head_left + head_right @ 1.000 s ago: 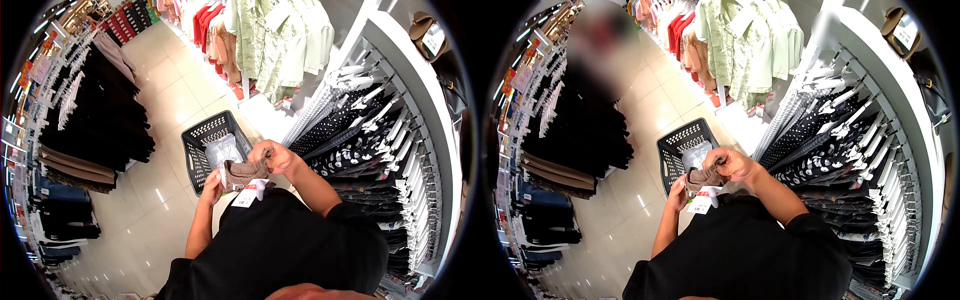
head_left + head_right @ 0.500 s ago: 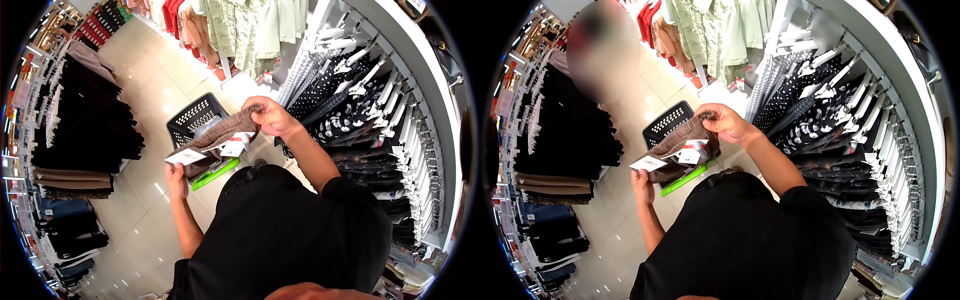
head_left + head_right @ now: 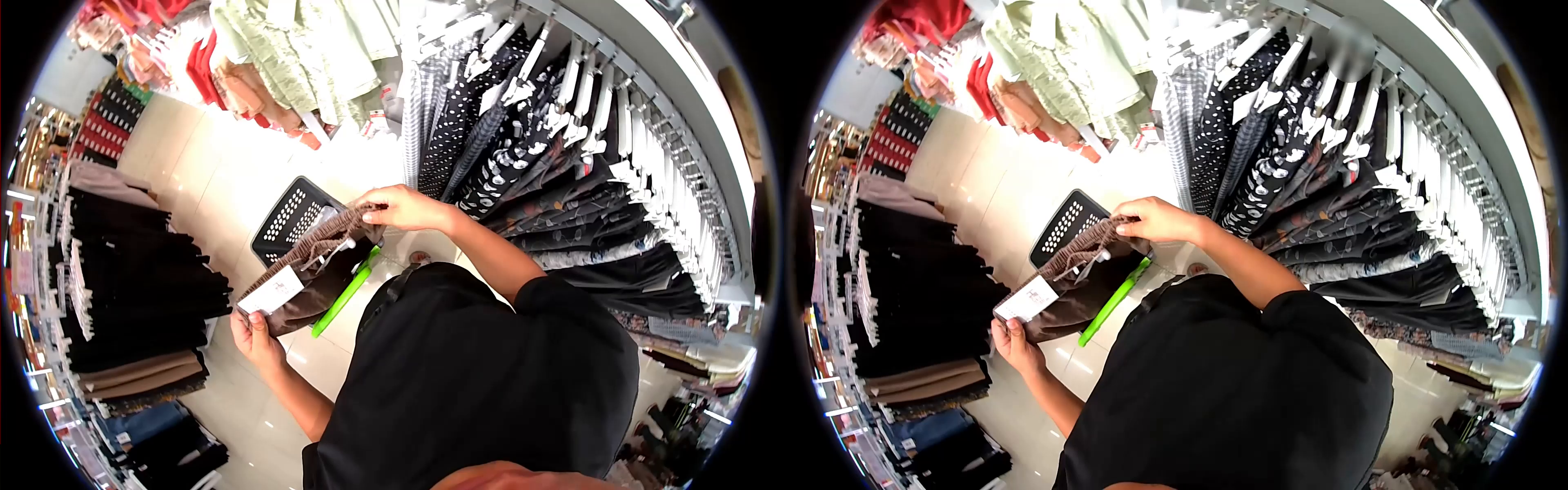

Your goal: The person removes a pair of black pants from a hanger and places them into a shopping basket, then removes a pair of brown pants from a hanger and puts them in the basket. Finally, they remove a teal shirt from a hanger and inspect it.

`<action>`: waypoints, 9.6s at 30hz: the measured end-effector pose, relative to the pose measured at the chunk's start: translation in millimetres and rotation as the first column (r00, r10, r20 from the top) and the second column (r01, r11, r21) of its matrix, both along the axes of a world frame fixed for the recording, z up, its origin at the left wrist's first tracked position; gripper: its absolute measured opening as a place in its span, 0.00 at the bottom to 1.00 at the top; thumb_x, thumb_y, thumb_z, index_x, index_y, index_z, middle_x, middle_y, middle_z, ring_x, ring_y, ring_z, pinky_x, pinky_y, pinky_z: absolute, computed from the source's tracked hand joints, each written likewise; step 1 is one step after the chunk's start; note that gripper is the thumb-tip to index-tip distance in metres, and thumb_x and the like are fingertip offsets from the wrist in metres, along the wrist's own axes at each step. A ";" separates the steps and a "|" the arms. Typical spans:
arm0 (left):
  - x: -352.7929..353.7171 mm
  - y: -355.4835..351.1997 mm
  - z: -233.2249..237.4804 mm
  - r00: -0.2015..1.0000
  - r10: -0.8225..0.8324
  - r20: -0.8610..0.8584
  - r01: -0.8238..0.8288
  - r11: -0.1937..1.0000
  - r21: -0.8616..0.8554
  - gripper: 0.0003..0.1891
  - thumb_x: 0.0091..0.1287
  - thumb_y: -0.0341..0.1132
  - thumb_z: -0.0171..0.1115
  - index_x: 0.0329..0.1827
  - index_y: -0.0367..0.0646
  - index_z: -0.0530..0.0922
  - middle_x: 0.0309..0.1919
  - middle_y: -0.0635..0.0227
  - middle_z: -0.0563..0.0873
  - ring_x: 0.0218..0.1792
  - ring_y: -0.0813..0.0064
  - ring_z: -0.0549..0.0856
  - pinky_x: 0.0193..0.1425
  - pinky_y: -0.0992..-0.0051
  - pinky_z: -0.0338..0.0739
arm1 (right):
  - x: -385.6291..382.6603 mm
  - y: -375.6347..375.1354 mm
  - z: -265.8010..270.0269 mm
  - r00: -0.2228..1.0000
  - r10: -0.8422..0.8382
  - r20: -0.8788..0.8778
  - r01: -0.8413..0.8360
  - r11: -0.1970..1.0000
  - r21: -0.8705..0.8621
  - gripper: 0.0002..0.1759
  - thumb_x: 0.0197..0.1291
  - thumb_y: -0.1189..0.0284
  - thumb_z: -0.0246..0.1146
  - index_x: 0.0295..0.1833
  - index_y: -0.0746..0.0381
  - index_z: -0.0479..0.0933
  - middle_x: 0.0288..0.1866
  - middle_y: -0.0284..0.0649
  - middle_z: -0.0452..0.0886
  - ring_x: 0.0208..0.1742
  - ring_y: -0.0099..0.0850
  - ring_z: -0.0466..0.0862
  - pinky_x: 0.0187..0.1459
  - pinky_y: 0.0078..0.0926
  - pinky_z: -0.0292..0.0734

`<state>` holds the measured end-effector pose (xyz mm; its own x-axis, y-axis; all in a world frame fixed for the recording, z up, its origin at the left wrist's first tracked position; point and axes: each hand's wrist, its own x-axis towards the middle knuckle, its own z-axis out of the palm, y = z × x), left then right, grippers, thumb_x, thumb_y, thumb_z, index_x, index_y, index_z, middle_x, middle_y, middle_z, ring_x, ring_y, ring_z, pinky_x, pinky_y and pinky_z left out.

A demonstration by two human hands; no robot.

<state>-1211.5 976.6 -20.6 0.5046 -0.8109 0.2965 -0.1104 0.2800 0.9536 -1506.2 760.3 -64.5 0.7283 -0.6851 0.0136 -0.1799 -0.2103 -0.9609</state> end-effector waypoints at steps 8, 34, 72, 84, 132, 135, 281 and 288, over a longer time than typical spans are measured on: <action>-22.4 -12.1 -13.7 0.991 -0.136 0.000 0.135 0.983 0.122 0.12 0.70 0.38 0.64 0.41 0.36 0.76 0.37 0.71 0.82 0.39 0.82 0.76 0.50 0.79 0.70 | -66.8 13.5 -19.4 0.942 -0.328 0.076 0.332 0.942 -0.042 0.16 0.64 0.73 0.63 0.56 0.65 0.78 0.46 0.44 0.84 0.44 0.27 0.84 0.47 0.25 0.78; -21.5 21.0 37.9 0.984 -0.137 -0.118 0.120 0.983 -0.138 0.27 0.62 0.48 0.71 0.48 0.30 0.75 0.43 0.58 0.86 0.43 0.70 0.85 0.52 0.70 0.79 | 15.3 52.0 29.9 0.979 0.204 0.017 -0.183 0.909 -0.375 0.54 0.48 0.71 0.73 0.79 0.54 0.52 0.70 0.50 0.67 0.71 0.45 0.66 0.72 0.37 0.60; -68.3 6.5 80.9 0.333 -0.941 0.062 0.769 0.233 -0.596 0.13 0.68 0.33 0.61 0.30 0.28 0.77 0.18 0.52 0.80 0.12 0.65 0.73 0.12 0.70 0.58 | 23.4 73.0 63.0 -0.085 0.414 0.906 -0.980 0.131 -0.152 0.13 0.64 0.66 0.67 0.40 0.67 0.82 0.44 0.50 0.81 0.45 0.42 0.82 0.46 0.38 0.77; -75.5 31.8 57.5 0.841 -0.106 -0.531 0.084 0.994 -0.065 0.28 0.58 0.31 0.67 0.60 0.26 0.68 0.47 0.51 0.84 0.46 0.61 0.86 0.55 0.65 0.81 | 29.0 75.1 27.9 0.090 -0.120 0.989 -0.987 0.123 0.105 0.22 0.60 0.60 0.69 0.49 0.64 0.73 0.44 0.49 0.80 0.44 0.42 0.83 0.46 0.36 0.81; -28.2 4.4 -111.5 0.605 -0.511 0.610 -0.110 0.706 0.700 0.29 0.69 0.61 0.52 0.51 0.41 0.78 0.42 0.51 0.85 0.47 0.51 0.83 0.53 0.55 0.74 | 43.2 -67.0 166.2 0.160 -0.173 0.972 -0.696 0.678 0.235 0.29 0.71 0.55 0.50 0.67 0.66 0.68 0.67 0.48 0.74 0.68 0.42 0.74 0.71 0.45 0.68; -28.2 10.4 -119.0 0.582 -0.590 0.559 -0.124 0.615 0.778 0.32 0.67 0.68 0.47 0.40 0.43 0.77 0.31 0.54 0.86 0.37 0.51 0.86 0.43 0.54 0.78 | 38.7 -72.2 176.6 0.173 -0.159 0.972 -0.656 0.717 0.234 0.29 0.71 0.55 0.50 0.67 0.66 0.68 0.67 0.48 0.73 0.68 0.42 0.74 0.71 0.45 0.67; -31.2 -28.7 40.8 0.846 -0.438 -0.303 0.389 0.897 -0.210 0.25 0.68 0.43 0.65 0.60 0.36 0.69 0.49 0.57 0.84 0.47 0.63 0.86 0.54 0.60 0.83 | -57.2 -165.9 115.7 -0.067 -0.711 0.700 0.562 0.552 0.616 0.07 0.61 0.74 0.62 0.44 0.61 0.75 0.31 0.33 0.78 0.31 0.24 0.78 0.33 0.23 0.75; -34.3 -19.3 36.2 0.834 -0.403 -0.377 0.370 0.915 -0.161 0.25 0.67 0.41 0.66 0.59 0.36 0.69 0.50 0.57 0.83 0.48 0.62 0.85 0.55 0.60 0.82 | -66.1 -152.3 141.7 -0.095 -0.700 0.708 0.432 0.611 0.663 0.05 0.62 0.75 0.61 0.34 0.60 0.72 0.25 0.33 0.73 0.24 0.27 0.77 0.25 0.29 0.74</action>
<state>-1245.8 957.3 15.7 0.2426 -0.9468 0.2113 0.4021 0.2964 0.8663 -1572.2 608.0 77.2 -0.3774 -0.9238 0.0645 0.7883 -0.3570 -0.5012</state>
